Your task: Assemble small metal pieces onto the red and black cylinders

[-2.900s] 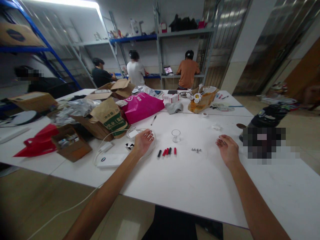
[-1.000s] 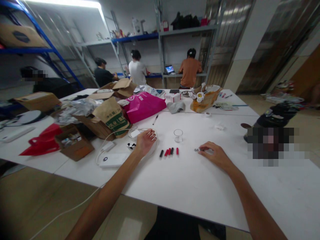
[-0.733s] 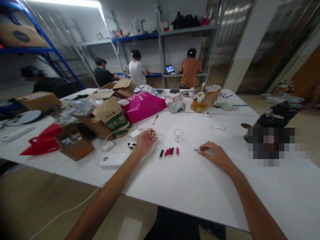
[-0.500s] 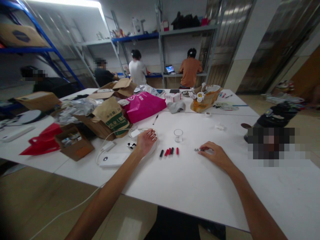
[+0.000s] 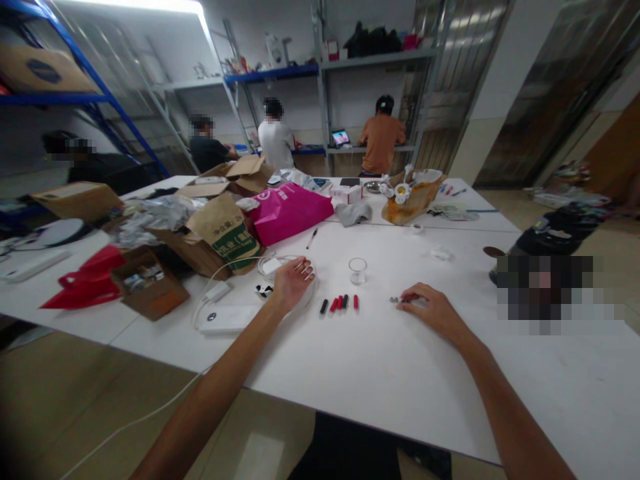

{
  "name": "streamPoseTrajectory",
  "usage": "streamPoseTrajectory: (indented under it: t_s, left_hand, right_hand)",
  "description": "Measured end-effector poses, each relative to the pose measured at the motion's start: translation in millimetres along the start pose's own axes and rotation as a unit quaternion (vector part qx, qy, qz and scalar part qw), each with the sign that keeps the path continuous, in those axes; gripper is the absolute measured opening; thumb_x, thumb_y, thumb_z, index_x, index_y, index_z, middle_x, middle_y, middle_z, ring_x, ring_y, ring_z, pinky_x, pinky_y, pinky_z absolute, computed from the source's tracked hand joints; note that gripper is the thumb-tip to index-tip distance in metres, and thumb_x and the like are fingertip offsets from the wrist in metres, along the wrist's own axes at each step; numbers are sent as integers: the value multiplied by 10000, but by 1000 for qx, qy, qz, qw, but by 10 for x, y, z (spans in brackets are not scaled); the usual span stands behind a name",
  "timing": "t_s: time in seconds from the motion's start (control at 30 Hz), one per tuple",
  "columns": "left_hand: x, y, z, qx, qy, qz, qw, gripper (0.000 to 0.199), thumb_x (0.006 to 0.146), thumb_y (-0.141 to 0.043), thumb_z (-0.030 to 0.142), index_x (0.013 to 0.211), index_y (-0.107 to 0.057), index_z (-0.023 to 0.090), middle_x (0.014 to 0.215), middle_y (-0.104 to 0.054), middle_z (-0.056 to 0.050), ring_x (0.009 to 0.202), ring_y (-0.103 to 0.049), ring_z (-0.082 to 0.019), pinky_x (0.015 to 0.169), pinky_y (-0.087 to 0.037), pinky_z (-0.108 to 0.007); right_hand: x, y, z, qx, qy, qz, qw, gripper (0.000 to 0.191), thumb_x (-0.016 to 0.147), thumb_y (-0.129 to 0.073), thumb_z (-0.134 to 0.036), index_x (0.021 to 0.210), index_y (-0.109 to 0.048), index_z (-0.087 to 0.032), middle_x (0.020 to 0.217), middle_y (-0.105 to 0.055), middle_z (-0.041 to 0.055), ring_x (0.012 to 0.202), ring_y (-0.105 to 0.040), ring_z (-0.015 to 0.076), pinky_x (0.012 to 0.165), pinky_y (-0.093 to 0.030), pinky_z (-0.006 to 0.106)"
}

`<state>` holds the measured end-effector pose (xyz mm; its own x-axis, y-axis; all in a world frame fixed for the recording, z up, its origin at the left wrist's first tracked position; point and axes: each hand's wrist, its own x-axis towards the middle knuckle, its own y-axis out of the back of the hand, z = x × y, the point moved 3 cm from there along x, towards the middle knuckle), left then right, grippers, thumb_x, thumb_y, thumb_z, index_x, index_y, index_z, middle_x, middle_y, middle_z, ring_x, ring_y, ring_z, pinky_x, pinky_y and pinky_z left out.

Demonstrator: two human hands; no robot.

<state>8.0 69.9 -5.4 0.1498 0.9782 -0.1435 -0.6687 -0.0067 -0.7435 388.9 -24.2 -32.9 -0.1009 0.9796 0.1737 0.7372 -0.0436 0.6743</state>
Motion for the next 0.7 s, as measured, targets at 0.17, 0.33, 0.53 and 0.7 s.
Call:
streamPoseTrajectory:
  t_s: [0.17, 0.33, 0.53, 0.7]
  left_hand:
    - [-5, -5, 6, 2, -2, -4, 1000, 151, 774, -804, 176, 876, -694, 163, 824, -680, -26, 692, -605, -127, 670, -478, -272]
    - [0, -4, 8, 4, -2, -1, 1000, 143, 778, -807, 181, 863, -692, 170, 822, -685, -26, 693, -608, -130, 667, -480, -279]
    - [-4, -4, 6, 3, -2, -3, 1000, 125, 786, -799, 177, 866, -703, 171, 839, -694, -31, 713, -620, -135, 681, -480, -282]
    - [-6, -3, 6, -1, -4, -1, 1000, 121, 789, -795, 177, 865, -702, 167, 834, -688, -32, 708, -612, -133, 675, -475, -280]
  right_hand:
    - [-6, 9, 12, -5, -8, -5, 1000, 485, 847, -777, -698, 1051, -774, -257, 1159, -770, 83, 1085, -713, 253, 1030, -556, 429]
    - [-8, 21, 28, -1, 2, -1, 1000, 502, 846, -765, -714, 1046, -777, -253, 1154, -772, 97, 1083, -717, 266, 1040, -564, 455]
    - [-17, 54, 26, -11, -7, 7, 1000, 492, 839, -777, -701, 1054, -783, -258, 1156, -775, 88, 1077, -724, 256, 1018, -572, 434]
    - [-11, 57, 6, -17, -16, 17, 1000, 515, 812, -791, -723, 1030, -776, -257, 1130, -776, 89, 1042, -727, 255, 984, -579, 424]
